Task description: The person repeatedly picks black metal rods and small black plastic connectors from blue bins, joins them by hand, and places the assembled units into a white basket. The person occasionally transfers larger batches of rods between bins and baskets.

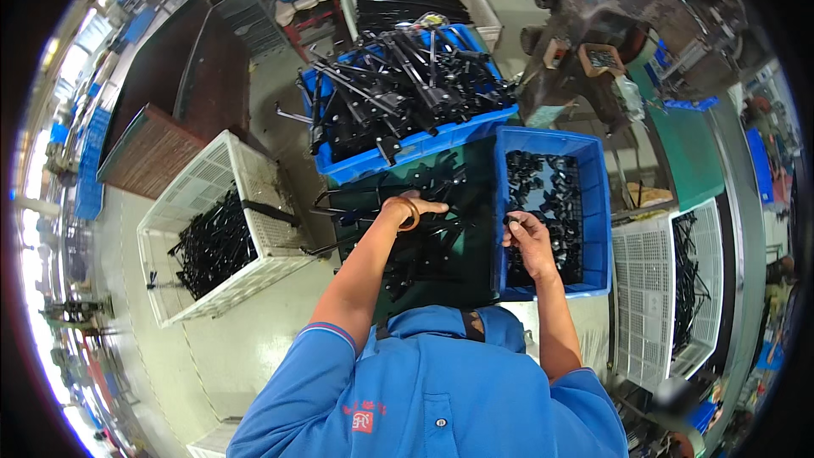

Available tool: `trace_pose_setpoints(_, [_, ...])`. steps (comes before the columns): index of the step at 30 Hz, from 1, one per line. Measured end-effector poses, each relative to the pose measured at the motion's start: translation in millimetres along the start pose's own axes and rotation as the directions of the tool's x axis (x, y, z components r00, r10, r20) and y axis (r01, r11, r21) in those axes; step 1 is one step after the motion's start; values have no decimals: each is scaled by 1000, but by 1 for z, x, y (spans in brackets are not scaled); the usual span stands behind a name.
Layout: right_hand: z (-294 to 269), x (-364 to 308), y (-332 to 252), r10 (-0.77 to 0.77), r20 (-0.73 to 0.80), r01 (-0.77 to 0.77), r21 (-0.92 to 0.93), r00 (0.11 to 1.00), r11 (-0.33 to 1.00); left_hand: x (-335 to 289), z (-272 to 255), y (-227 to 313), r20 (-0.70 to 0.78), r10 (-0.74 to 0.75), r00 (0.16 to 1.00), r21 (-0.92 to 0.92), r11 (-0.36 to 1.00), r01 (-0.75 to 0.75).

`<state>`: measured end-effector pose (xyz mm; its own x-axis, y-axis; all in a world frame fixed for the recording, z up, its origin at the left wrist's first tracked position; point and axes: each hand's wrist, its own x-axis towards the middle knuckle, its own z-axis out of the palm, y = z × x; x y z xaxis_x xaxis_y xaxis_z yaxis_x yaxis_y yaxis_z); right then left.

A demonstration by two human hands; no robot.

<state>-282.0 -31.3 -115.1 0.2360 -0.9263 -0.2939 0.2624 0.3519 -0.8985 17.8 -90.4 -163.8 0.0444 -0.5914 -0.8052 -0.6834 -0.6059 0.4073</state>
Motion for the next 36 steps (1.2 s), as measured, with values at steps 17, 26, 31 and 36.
trace_pose_setpoints(17, [24, -12, -23, -97, 35, 88, 207, 995, 974, -140, 28, 48, -798, 327, 506, -569, -133, -812])
trace_pose_setpoints(26, [69, -42, -26, -237, 163, 243, -17, 958, 970, -216, -56, 6, -767, 340, 544, -617, -625, -479])
trace_pose_setpoints(31, [97, -49, -32, -404, 168, 424, -105, 899, 900, -213, -45, -8, -730, 259, 633, -601, -684, -414])
trace_pose_setpoints(36, [98, -48, -47, -396, 281, 469, -278, 874, 838, -220, -46, -11, -744, 314, 590, -610, -679, -408])
